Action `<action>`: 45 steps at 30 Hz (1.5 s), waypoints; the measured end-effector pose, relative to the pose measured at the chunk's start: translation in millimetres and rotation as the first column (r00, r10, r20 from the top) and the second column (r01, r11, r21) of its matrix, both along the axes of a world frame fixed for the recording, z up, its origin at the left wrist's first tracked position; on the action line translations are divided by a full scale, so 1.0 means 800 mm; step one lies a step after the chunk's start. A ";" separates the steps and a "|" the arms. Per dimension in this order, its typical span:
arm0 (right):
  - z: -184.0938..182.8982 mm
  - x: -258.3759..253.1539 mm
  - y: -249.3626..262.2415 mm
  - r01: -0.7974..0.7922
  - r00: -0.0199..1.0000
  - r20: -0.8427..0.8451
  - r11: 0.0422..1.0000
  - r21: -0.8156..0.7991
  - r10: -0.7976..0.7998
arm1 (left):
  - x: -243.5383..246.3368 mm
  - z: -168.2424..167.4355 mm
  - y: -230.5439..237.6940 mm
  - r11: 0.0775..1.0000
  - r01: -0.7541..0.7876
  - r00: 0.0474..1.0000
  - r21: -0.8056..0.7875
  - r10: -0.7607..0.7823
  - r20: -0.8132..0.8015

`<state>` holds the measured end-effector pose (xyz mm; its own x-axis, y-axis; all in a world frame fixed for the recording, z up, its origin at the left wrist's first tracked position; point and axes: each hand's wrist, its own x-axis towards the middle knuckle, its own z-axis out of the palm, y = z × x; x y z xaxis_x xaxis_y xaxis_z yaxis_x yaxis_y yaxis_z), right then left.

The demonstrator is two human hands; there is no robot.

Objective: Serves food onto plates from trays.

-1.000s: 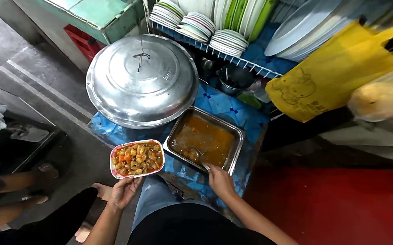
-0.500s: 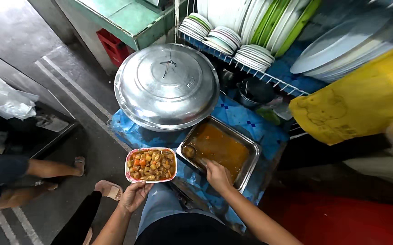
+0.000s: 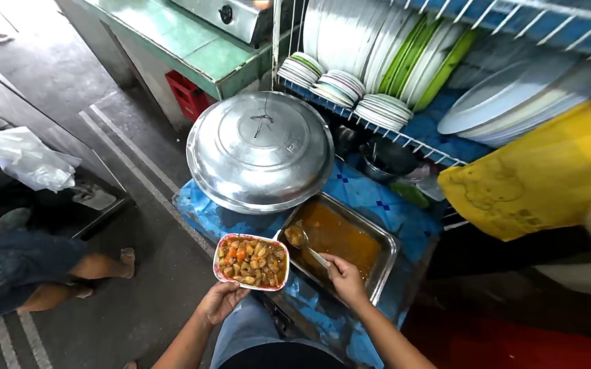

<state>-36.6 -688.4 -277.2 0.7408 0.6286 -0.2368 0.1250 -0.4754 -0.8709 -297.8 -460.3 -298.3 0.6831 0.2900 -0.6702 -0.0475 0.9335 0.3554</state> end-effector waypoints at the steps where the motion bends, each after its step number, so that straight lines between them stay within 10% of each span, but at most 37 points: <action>1: 0.009 0.002 -0.002 0.007 1.000 0.018 1.000 -0.001 -0.007 | 0.005 0.000 -0.001 1.000 0.013 1.000 -0.004 -0.013 0.001; 12: 0.118 -0.027 0.010 -0.204 0.897 0.378 0.973 -0.105 0.229 | 0.063 0.018 -0.031 0.989 0.148 0.986 -0.012 -0.146 0.079; 22: 0.130 -0.065 0.029 -0.260 0.408 0.864 0.945 -0.200 0.295 | 0.082 0.039 -0.038 0.985 0.173 0.979 0.004 -0.172 0.109; 36: 0.111 -0.012 -0.033 -0.115 0.980 0.167 0.993 0.014 0.111 | 0.065 0.024 -0.018 0.996 0.093 0.992 0.013 -0.094 0.087; 45: 0.045 0.084 -0.028 0.106 0.975 0.219 0.801 -0.589 0.031 | 0.044 0.033 0.003 0.999 -0.005 1.000 0.040 0.004 0.029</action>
<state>30.8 -710.7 -241.3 0.8351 0.3851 -0.3927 0.2399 -0.8975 -0.3700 -262.9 -457.9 -271.9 0.7006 0.3194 -0.6381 -0.0625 0.9182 0.3910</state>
